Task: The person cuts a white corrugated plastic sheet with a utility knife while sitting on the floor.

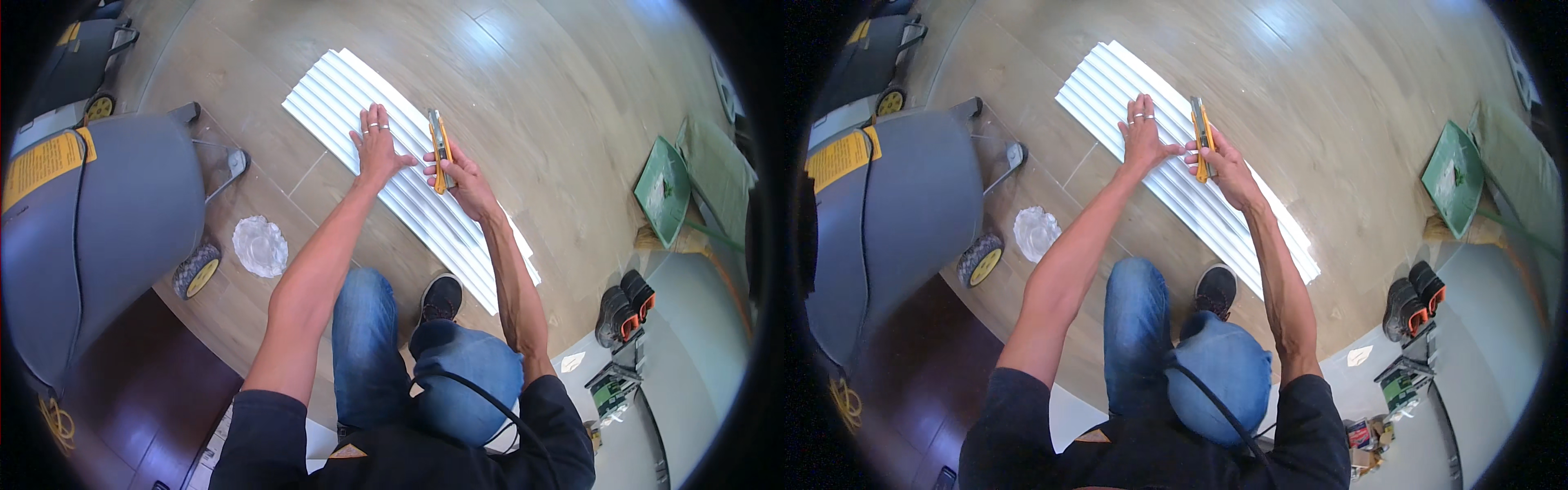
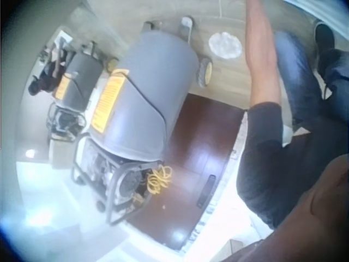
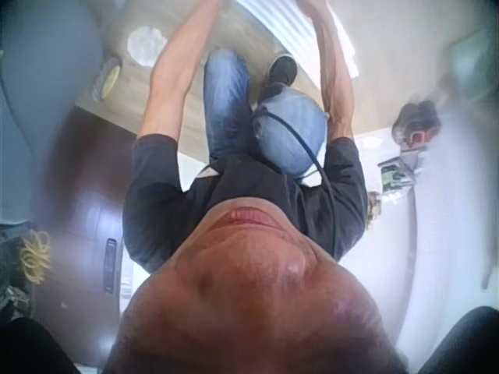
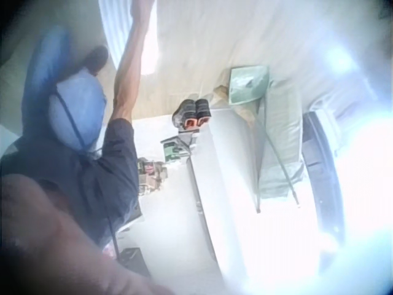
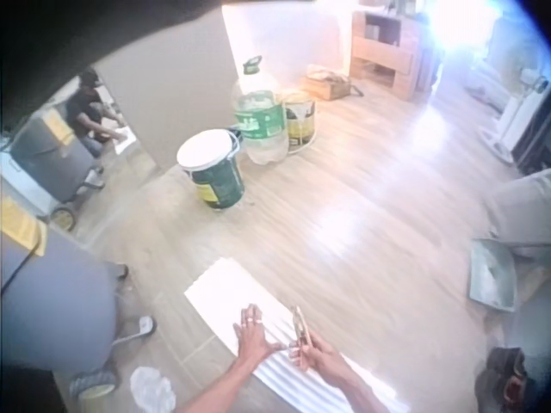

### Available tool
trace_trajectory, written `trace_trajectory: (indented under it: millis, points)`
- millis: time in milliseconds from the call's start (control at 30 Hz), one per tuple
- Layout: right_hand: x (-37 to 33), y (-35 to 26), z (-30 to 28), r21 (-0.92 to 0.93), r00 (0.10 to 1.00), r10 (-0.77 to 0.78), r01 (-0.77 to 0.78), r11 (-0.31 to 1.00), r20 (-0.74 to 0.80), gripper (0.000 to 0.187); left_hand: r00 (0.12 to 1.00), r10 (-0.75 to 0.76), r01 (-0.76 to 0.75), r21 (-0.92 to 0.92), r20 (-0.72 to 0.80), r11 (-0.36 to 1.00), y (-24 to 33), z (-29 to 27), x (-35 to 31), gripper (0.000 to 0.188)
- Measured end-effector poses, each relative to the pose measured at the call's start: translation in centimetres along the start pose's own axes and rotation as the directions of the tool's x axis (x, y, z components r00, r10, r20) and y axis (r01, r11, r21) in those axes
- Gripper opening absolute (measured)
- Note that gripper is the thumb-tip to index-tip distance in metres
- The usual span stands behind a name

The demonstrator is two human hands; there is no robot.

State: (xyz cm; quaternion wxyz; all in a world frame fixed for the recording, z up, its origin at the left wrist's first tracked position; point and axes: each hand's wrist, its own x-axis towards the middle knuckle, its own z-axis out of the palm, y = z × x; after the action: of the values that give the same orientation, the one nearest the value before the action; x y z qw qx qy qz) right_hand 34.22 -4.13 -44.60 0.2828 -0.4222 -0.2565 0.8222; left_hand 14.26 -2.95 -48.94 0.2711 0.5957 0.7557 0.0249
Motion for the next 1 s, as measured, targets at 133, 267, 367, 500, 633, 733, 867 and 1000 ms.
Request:
trace_trajectory:
  millis: [133, 267, 367, 500, 633, 733, 867, 1000]
  points:
    - [1.4, -0.1, 0.3, -0.068, 0.997, -0.042, 0.046, 0.997, 0.059, 0.052, 1.0, -0.023, 0.023, -0.001, 0.007, 1.0, -0.3, 0.3, -0.2, 0.132]
    - [4.0, -0.2, 0.9, -0.151, 0.989, -0.138, 0.144, 0.978, 0.052, 0.048, 0.999, -0.032, 0.032, -0.017, 0.01, 0.999, -0.1, 0.5, -0.2, 0.133]
    - [6.4, -0.8, 1.3, -0.212, 0.985, -0.173, 0.174, 0.962, 0.026, 0.043, 0.998, -0.05, 0.051, -0.017, 0.033, 0.999, 0.4, 0.0, -0.1, 0.133]
    - [9.4, -1.7, 2.7, -0.354, 0.978, -0.205, 0.202, 0.913, 0.029, 0.042, 0.998, -0.049, 0.05, -0.017, 0.024, 0.999, 0.1, -0.2, -0.3, 0.133]
    - [12.8, -1.8, 3.7, -0.649, 0.96, -0.277, 0.23, 0.725, 0.031, 0.041, 0.999, -0.043, 0.043, -0.002, 0.019, 0.999, 0.2, -0.2, 0.0, 0.134]
    - [15.4, -1.2, 4.3, -0.859, 0.893, -0.433, 0.313, 0.405, 0.121, 0.039, 0.998, -0.045, 0.045, 0.012, 0.039, 0.999, 0.1, 0.1, -0.1, 0.133]
    - [18.3, -1.9, 5.7, -0.891, 0.808, -0.553, 0.385, 0.239, 0.201, 0.035, 0.998, -0.043, 0.043, 0.001, 0.035, 0.999, -0.5, 0.1, -0.1, 0.133]
    - [20.4, -3.4, 5.9, -0.928, 0.833, -0.512, 0.335, 0.166, 0.209, 0.035, 1.0, -0.018, 0.019, -0.029, 0.024, 0.999, 0.1, 0.3, 0.1, 0.133]
